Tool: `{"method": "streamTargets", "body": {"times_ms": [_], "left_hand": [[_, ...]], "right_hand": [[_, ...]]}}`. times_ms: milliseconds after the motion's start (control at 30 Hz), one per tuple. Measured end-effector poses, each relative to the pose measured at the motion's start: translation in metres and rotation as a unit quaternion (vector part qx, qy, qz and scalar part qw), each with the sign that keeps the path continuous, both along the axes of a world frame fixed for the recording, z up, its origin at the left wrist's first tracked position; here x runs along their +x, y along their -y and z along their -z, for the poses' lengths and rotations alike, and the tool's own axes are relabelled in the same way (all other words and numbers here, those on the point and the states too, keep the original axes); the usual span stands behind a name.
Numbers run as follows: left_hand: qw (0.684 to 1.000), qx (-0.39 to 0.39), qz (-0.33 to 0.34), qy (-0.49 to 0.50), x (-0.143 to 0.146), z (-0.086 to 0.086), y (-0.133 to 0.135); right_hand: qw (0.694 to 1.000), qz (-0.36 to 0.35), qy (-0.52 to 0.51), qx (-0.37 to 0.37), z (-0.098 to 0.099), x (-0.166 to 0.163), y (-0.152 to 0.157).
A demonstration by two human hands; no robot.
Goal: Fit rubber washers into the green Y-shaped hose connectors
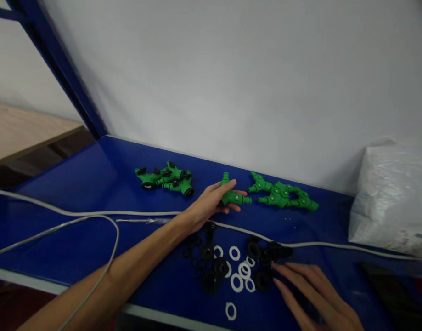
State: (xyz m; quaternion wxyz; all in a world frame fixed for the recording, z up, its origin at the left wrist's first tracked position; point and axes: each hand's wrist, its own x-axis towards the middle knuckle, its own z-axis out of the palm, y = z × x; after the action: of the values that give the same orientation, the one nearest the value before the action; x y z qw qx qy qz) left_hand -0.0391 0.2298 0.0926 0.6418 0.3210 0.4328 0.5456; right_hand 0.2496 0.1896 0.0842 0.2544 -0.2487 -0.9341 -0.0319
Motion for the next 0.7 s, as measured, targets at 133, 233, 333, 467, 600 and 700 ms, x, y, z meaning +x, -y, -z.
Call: {"method": "streamTargets", "body": {"times_ms": [133,233,333,467,600,700], "left_hand": [[1.0,-0.012,-0.026,0.003,-0.005,-0.004,-0.001],[0.999,-0.005,-0.045,0.009,-0.007,-0.002,-0.004],[0.999,0.0,-0.043,0.031,-0.006,0.002,-0.006],[0.998,-0.004,-0.021,0.059,-0.006,0.004,-0.006],[0.997,-0.002,-0.011,0.072,-0.007,0.003,-0.006],[0.997,-0.009,-0.02,0.07,-0.009,0.003,-0.006]], "right_hand": [[0.998,0.023,0.051,0.041,0.001,0.018,0.0],[0.989,0.07,0.076,0.11,0.006,0.049,0.003],[0.982,0.078,0.111,0.132,0.015,0.069,0.006],[0.986,0.101,0.08,0.102,0.033,0.069,0.005],[0.99,0.129,0.02,0.055,0.045,0.055,0.001],[0.986,0.165,-0.011,0.019,0.045,0.045,0.0]]}}
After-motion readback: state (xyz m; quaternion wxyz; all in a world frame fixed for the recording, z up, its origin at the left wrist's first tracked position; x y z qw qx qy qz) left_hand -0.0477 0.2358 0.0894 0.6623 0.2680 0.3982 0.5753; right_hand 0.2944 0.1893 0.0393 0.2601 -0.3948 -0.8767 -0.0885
